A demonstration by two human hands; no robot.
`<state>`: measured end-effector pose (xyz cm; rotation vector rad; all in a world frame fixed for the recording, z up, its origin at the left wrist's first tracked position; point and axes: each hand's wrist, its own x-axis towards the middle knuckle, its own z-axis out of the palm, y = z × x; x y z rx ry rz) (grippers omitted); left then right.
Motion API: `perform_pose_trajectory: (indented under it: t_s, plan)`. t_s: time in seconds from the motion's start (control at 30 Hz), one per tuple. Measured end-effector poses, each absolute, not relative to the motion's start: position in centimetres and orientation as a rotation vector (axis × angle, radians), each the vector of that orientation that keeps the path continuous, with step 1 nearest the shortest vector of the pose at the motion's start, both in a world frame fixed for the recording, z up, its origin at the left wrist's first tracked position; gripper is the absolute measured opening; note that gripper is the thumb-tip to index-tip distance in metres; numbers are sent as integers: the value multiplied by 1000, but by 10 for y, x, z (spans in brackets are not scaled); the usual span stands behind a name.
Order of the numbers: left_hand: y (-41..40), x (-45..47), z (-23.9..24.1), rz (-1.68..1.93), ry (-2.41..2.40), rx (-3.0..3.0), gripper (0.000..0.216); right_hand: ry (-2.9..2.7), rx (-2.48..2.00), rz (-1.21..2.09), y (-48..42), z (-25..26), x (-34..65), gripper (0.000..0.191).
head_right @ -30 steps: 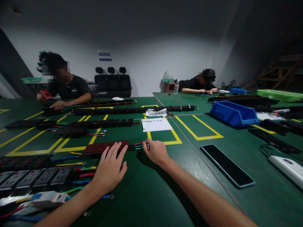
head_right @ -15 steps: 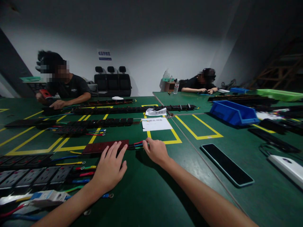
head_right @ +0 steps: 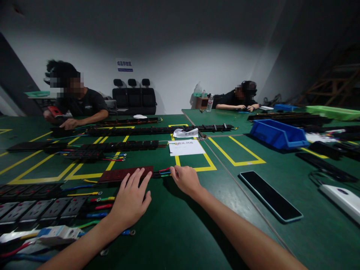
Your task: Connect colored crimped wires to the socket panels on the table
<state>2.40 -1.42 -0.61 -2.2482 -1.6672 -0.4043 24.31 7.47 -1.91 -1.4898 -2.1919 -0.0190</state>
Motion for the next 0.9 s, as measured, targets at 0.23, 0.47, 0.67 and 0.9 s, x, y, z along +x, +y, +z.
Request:
perform_pose_trajectory:
  t_s: [0.23, 0.47, 0.67, 0.9]
  plan:
    - [-14, 25, -5, -384, -1672, -2245, 56, -2158, -1430, -27, 75, -21, 244, 51]
    - [-14, 25, -4, -367, -1678, -2245, 56, -2153, -1427, -51, 75, -22, 244, 53]
    - [-14, 24, -6, -410, -1677, -2248, 56, -2191, -1468, -43, 76, -22, 243, 54]
    - [-15, 24, -5, -402, -1699, -2257, 56, -2173, -1412, -50, 75, -21, 244, 51]
